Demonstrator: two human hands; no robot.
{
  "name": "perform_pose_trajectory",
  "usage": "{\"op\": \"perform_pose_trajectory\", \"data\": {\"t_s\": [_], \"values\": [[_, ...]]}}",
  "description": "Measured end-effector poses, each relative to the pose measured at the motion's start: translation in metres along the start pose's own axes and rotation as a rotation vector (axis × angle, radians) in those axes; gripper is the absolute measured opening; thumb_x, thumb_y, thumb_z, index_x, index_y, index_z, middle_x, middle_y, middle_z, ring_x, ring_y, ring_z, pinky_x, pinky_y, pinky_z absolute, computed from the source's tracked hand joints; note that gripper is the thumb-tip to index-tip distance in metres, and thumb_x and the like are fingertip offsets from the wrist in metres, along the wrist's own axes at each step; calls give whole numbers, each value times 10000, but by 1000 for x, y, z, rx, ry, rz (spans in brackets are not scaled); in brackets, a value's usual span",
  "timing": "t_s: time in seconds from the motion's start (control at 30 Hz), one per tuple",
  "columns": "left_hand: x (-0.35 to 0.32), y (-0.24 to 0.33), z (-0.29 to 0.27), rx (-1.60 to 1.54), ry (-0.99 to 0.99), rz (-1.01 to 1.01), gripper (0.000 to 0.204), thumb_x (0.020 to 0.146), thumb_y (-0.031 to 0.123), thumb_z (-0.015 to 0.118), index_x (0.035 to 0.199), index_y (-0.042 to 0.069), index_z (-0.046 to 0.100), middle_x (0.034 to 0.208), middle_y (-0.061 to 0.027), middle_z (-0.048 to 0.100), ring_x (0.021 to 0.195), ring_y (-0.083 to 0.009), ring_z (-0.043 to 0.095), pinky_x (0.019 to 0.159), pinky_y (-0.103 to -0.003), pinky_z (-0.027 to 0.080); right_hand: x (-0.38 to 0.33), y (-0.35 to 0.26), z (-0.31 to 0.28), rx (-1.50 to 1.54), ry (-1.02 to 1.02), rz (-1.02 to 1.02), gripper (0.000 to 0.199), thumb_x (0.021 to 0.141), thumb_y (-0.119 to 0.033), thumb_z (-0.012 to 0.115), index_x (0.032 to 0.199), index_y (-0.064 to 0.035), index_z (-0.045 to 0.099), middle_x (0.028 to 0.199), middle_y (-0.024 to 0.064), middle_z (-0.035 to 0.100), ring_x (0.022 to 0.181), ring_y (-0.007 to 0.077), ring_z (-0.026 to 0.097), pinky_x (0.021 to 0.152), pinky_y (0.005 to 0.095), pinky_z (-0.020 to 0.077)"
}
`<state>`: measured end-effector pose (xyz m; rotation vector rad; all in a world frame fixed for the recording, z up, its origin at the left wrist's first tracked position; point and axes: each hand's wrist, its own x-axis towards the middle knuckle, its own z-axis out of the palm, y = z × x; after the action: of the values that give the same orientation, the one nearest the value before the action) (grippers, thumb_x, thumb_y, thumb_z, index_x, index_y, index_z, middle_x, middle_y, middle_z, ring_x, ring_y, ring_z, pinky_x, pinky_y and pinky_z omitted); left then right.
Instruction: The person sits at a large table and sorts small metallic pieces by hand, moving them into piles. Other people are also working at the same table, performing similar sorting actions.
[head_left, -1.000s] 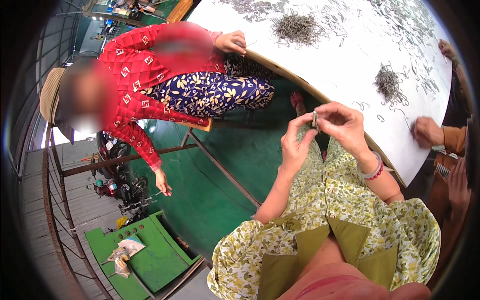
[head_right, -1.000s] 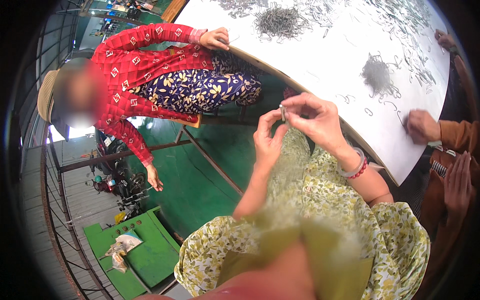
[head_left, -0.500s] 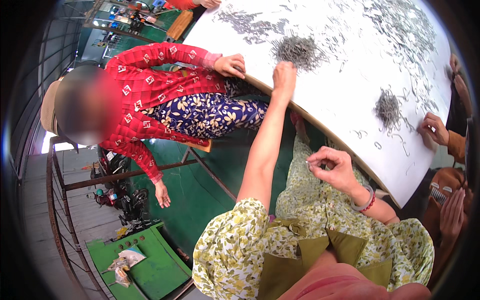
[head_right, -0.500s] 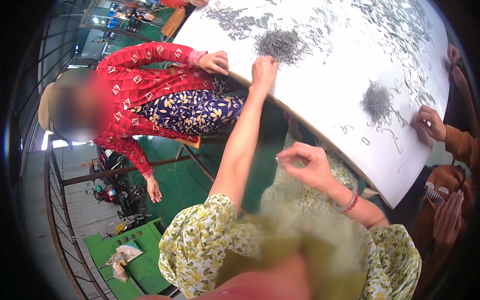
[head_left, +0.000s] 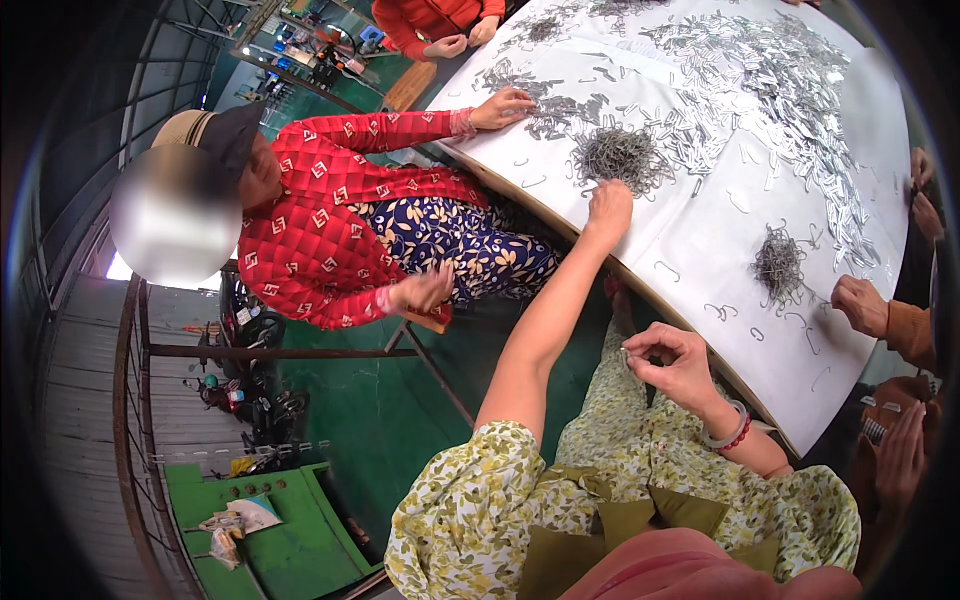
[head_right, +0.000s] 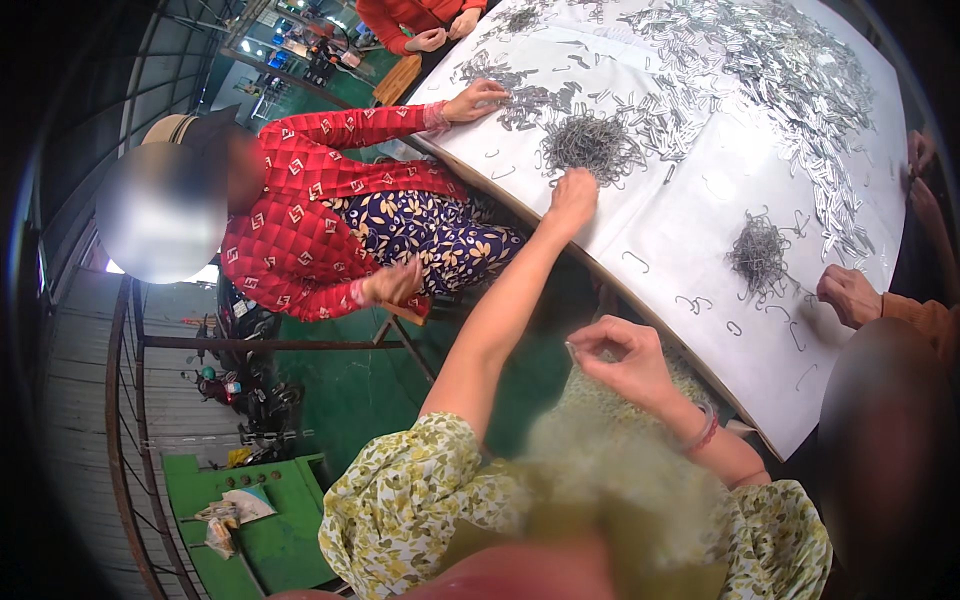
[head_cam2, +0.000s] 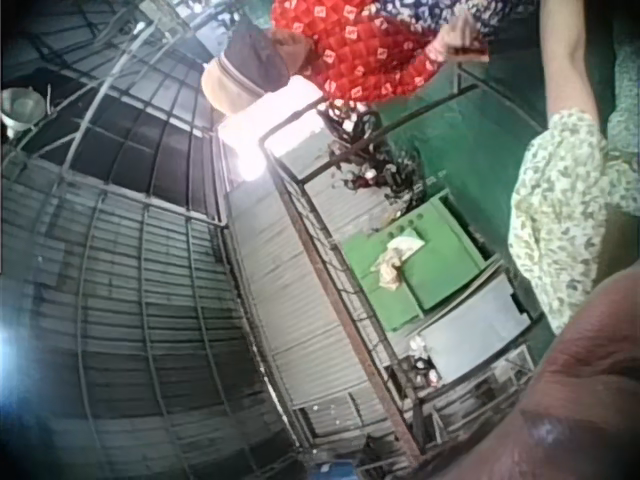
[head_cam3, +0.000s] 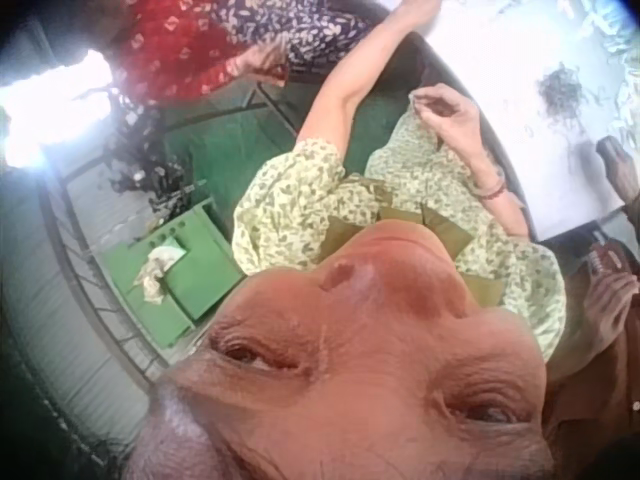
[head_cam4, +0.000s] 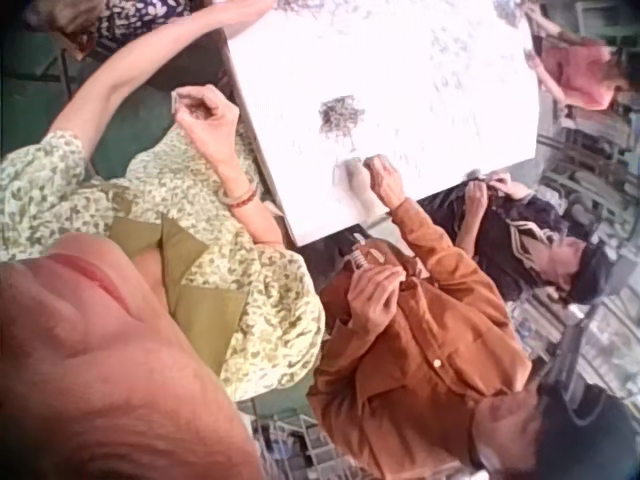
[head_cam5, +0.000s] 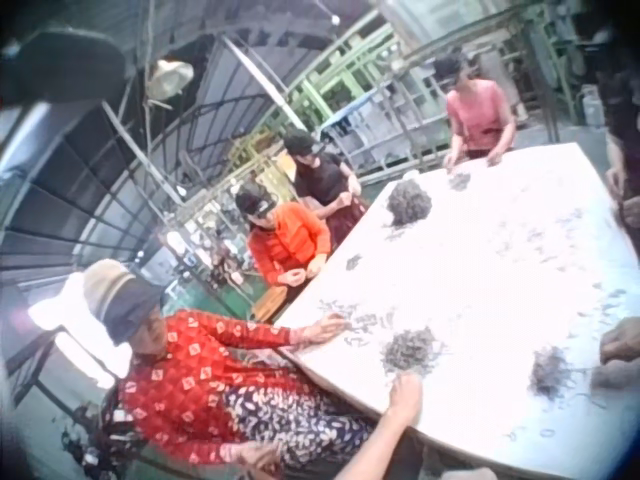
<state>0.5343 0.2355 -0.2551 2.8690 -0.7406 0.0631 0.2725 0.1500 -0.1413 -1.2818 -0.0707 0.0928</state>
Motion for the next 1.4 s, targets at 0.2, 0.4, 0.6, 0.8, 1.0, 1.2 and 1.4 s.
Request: {"op": "perform_pose_trajectory", "data": {"t_s": [0.2, 0.4, 0.6, 0.8, 1.0, 1.2, 1.4], "values": [[10, -26, -54, 48, -123, -67, 163, 736, -4, 574, 868, -51, 658, 866, -256, 651, 843, -387, 649, 754, -449, 533, -31, -8, -2, -109, -15, -59, 167, 747, 36, 650, 911, 19, 674, 796, 59, 638, 727, 99, 615, 686, 234, 518], [-19, -3, -91, -385, 152, -135, 175, 831, 128, 581, 937, 7, 650, 868, -193, 668, 827, -320, 653, 743, -375, 508, -44, -22, -4, -241, -28, -118, 186, 738, -2, 643, 917, -24, 687, 791, 66, 647, 700, 121, 625, 665, 248, 511], [-105, 40, -96, -1338, -56, -86, 152, 917, 85, 546, 998, -39, 581, 857, -85, 646, 798, -128, 627, 701, -261, 530, -35, -16, -8, -275, 51, -110, 173, 743, -7, 650, 911, -27, 686, 804, 44, 642, 748, 111, 612, 675, 247, 499], [-181, 48, -118, -2073, -303, -158, 96, 910, 77, 570, 974, 6, 577, 889, -91, 627, 839, -204, 644, 750, -317, 552, -23, 4, -10, -103, 170, 16, 176, 795, 23, 626, 965, 11, 669, 845, 12, 656, 747, 50, 587, 689, 200, 488], [-207, 46, -110, -1724, -251, -86, 134, 909, 96, 585, 1003, 4, 607, 986, -38, 617, 914, -103, 568, 849, -273, 468, -7, 27, -15, -88, 265, 6, 171, 803, 20, 638, 970, 0, 673, 838, 21, 670, 754, 60, 605, 685, 198, 499], [-210, 67, -109, -1539, -31, -160, 157, 885, 100, 630, 988, -17, 619, 934, -31, 630, 876, -77, 565, 811, -240, 469, -5, 18, -21, -266, 256, -111, 187, 801, 25, 635, 983, 2, 671, 862, 27, 667, 791, 69, 618, 707, 209, 511], [-214, 84, -111, -1521, 68, -186, 129, 904, 93, 605, 995, 3, 596, 959, -33, 626, 884, -84, 562, 828, -231, 450, -7, 18, -26, -402, 222, -260, 246, 795, 52, 627, 1031, -6, 665, 876, 40, 663, 787, 73, 622, 701, 223, 524]]}}
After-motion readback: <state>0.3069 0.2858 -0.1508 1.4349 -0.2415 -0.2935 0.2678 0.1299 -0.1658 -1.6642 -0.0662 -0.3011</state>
